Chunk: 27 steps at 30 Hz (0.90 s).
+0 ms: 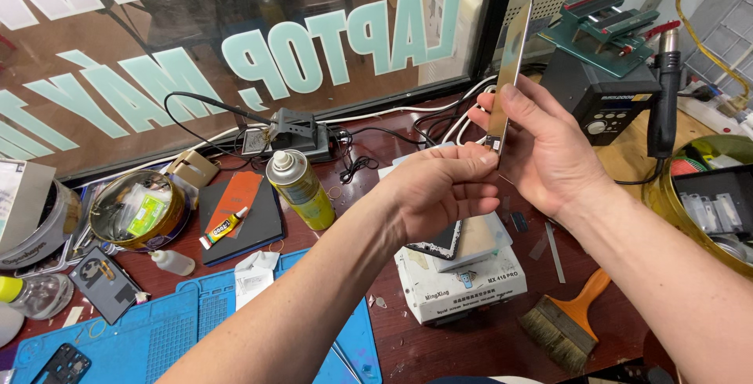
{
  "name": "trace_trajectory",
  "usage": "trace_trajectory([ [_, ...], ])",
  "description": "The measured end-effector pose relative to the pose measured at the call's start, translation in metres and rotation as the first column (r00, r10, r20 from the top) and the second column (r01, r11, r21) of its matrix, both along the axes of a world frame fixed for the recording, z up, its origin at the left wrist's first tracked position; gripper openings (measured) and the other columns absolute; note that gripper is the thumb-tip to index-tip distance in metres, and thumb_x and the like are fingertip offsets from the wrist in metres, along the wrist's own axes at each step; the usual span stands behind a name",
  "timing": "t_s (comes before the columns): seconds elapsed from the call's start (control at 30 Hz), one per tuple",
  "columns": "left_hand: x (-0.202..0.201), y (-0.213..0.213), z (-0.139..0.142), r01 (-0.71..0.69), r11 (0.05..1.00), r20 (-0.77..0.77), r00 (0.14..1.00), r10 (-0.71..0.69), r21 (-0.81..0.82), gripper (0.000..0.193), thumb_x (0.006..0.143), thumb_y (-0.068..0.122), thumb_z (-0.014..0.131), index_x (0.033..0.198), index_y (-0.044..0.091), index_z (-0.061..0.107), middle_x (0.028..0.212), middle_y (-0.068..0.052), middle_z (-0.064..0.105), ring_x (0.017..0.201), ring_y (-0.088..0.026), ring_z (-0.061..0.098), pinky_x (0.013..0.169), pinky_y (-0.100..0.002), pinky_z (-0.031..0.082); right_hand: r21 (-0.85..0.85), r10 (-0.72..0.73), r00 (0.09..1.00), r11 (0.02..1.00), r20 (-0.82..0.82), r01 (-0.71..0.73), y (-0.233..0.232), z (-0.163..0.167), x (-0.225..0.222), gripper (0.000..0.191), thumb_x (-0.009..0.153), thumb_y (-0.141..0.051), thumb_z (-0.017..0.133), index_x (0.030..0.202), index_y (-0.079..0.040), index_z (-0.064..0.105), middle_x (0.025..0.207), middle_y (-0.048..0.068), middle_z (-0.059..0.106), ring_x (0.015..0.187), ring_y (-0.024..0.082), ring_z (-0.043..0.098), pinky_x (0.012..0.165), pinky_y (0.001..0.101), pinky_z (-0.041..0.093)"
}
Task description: The person applies adhesive to the edges of a smartphone frame, then aligns and presses a new display assembly onto the frame. The person wipes the display surface with a cloth and secures the phone with rubber bands. The person handles a smartphone frame, display assembly, adhesive tube, cleaning cloth, and rubber bands.
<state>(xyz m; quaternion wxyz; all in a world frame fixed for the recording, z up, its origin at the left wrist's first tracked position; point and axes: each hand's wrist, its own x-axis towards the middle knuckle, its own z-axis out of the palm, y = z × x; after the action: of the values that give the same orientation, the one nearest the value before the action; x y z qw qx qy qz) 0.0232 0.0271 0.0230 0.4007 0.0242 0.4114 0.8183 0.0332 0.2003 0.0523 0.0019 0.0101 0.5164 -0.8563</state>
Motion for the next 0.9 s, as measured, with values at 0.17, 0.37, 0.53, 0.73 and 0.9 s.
trace_trajectory([
  [0.17,-0.0029,0.0023,0.001,0.027,1.0,-0.023,0.999,-0.027,0.01,0.01,0.097,0.018,0.069,0.099,0.008,0.068,0.089,-0.004,0.069,0.076,-0.016,0.068,0.075,-0.036,0.061,-0.025,0.009,1.0,1.0,-0.001,-0.009,0.0031,0.0015,0.0,0.038,0.093,-0.031,0.071,0.124,-0.013,0.059,0.117,0.004,0.066,0.119,0.022,0.064,0.101,0.0437,0.053],
  [0.37,-0.0059,0.0044,0.0003,0.024,1.0,0.002,1.0,-0.024,-0.009,0.009,0.097,0.016,0.07,0.098,0.008,0.067,0.089,-0.004,0.069,0.076,-0.017,0.068,0.075,-0.035,0.062,-0.048,0.052,0.999,0.998,0.008,-0.052,0.0048,0.0028,0.0004,0.039,0.093,-0.034,0.069,0.125,-0.014,0.059,0.118,0.004,0.066,0.119,0.022,0.064,0.1,0.0447,0.053],
  [0.53,-0.0062,0.0055,-0.0013,0.036,0.999,0.01,0.999,-0.036,-0.012,0.009,0.096,0.015,0.07,0.098,0.007,0.068,0.088,-0.004,0.069,0.075,-0.017,0.068,0.074,-0.034,0.061,-0.02,0.052,0.999,0.998,0.008,-0.051,0.0035,0.0037,0.0012,0.042,0.093,-0.036,0.069,0.127,-0.013,0.059,0.119,0.005,0.066,0.119,0.022,0.064,0.102,0.0446,0.053],
  [0.73,-0.0039,0.0064,-0.0011,0.0,0.999,0.013,1.0,0.0,-0.039,0.009,0.095,0.014,0.072,0.096,0.007,0.068,0.087,-0.004,0.069,0.074,-0.017,0.068,0.073,-0.034,0.061,-0.023,0.065,0.998,0.998,-0.004,-0.065,0.0015,0.0046,0.0028,0.042,0.093,-0.032,0.07,0.127,-0.012,0.058,0.119,0.005,0.066,0.119,0.022,0.064,0.102,0.0441,0.053],
  [0.9,0.0017,0.0077,0.0013,-0.013,0.998,0.007,1.0,0.014,-0.066,0.009,0.094,0.014,0.072,0.097,0.006,0.068,0.087,-0.005,0.069,0.074,-0.017,0.067,0.073,-0.033,0.061,-0.002,0.073,0.997,0.997,0.012,-0.073,0.0011,0.0018,0.0045,0.046,0.092,-0.03,0.071,0.132,-0.011,0.058,0.118,0.006,0.067,0.118,0.022,0.064,0.102,0.0417,0.054],
])
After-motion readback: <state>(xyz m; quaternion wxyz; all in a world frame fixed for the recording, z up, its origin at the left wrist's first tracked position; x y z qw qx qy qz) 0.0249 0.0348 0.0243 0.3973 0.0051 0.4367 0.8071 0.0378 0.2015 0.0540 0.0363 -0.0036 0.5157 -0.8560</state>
